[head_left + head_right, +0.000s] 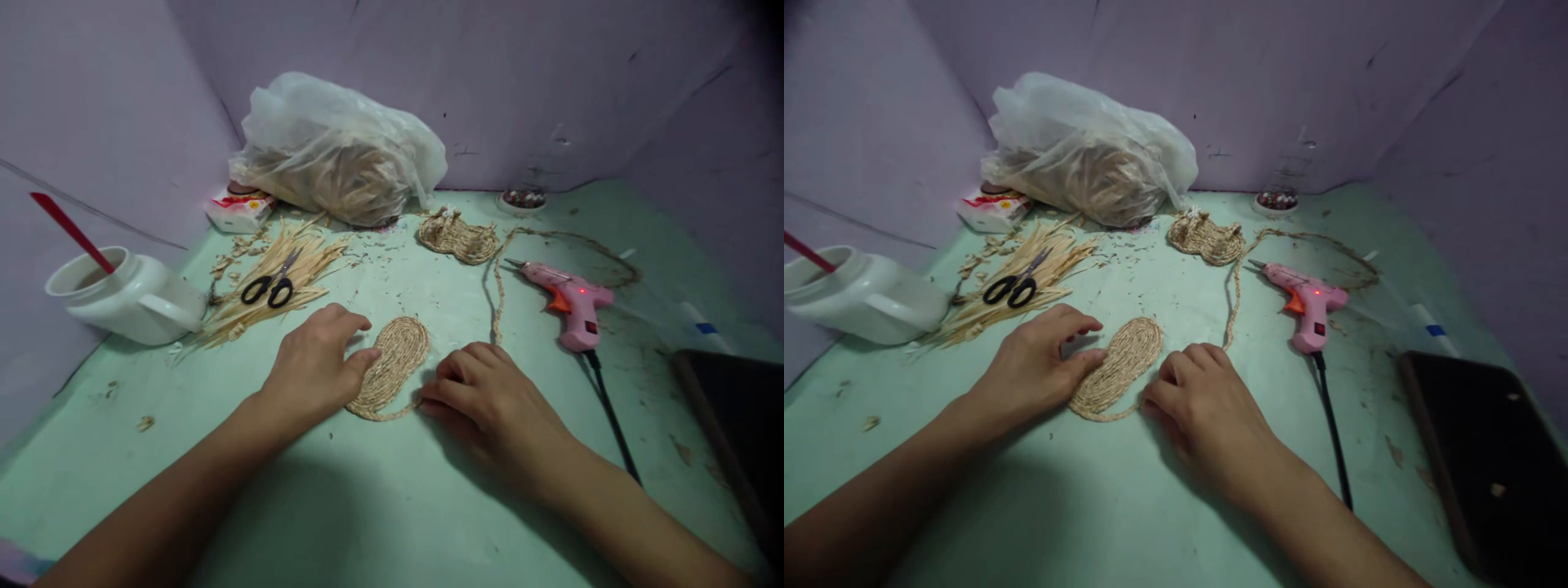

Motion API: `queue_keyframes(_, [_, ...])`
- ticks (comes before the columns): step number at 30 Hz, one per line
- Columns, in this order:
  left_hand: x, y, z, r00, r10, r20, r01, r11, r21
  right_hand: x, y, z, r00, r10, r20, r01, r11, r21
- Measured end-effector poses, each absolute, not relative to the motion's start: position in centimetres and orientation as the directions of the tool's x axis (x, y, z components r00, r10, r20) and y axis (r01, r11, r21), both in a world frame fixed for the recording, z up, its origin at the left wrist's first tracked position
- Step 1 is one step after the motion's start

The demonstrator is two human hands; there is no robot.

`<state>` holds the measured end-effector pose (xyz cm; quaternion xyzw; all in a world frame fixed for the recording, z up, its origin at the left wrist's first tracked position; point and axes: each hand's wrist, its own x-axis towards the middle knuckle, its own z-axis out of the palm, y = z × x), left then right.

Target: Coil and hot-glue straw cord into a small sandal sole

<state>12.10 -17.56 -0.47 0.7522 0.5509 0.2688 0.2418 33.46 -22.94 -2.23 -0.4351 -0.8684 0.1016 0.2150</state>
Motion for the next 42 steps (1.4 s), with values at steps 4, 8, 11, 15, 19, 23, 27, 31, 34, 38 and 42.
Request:
queue_keyframes(4, [11.5,-17.6,0.2,0.434,0.900,-0.039,0.672,-0.295,0.679,33.1,-22.9,-2.4,-0.531,0.802,0.274,0.727,0.597,-0.339])
queue_keyframes(8, [11.4,-17.7,0.3,0.538,0.831,-0.137,0.677,-0.330,0.657,32.9,-22.7,-2.6,-0.557,0.785,0.270,0.718,0.619,-0.318])
queue_keyframes(11, [11.4,-17.7,0.8,0.567,0.794,-0.221,0.716,-0.341,0.609,32.7,-22.6,-2.8,-0.559,0.784,0.268,0.719,0.620,-0.314])
queue_keyframes(15, [11.3,-17.5,1.4,0.591,0.748,-0.302,0.755,-0.381,0.534,32.5,-22.9,-2.4,-0.573,0.776,0.262,0.715,0.630,-0.303])
queue_keyframes(19, [11.1,-17.5,1.4,0.600,0.736,-0.313,0.758,-0.399,0.516,32.6,-23.2,-1.5,-0.569,0.800,0.189,0.761,0.600,-0.247])
queue_keyframes(23, [11.1,-17.6,1.2,0.607,0.729,-0.317,0.752,-0.398,0.525,32.8,-23.2,-0.8,-0.553,0.832,0.043,0.820,0.552,-0.153])
queue_keyframes(27, [11.1,-17.7,1.2,0.590,0.739,-0.324,0.763,-0.380,0.523,32.8,-23.2,-0.8,-0.562,0.827,-0.031,0.812,0.544,-0.214])
queue_keyframes(31, [11.0,-17.7,1.2,0.593,0.736,-0.328,0.766,-0.389,0.512,32.7,-23.3,-1.0,-0.604,0.797,-0.015,0.773,0.582,-0.252])
queue_keyframes(34, [11.0,-17.7,1.2,0.597,0.735,-0.321,0.763,-0.397,0.510,32.8,-23.4,-1.3,-0.613,0.789,0.024,0.760,0.598,-0.254])
queue_keyframes(38, [11.0,-17.7,1.3,0.585,0.733,-0.346,0.776,-0.382,0.502,32.9,-23.9,-1.2,-0.543,0.840,0.008,0.786,0.511,-0.349])
queue_keyframes(42, [11.1,-17.8,1.4,0.578,0.741,-0.341,0.784,-0.389,0.484,32.8,-24.4,-0.8,-0.458,0.889,0.017,0.772,0.407,-0.489])
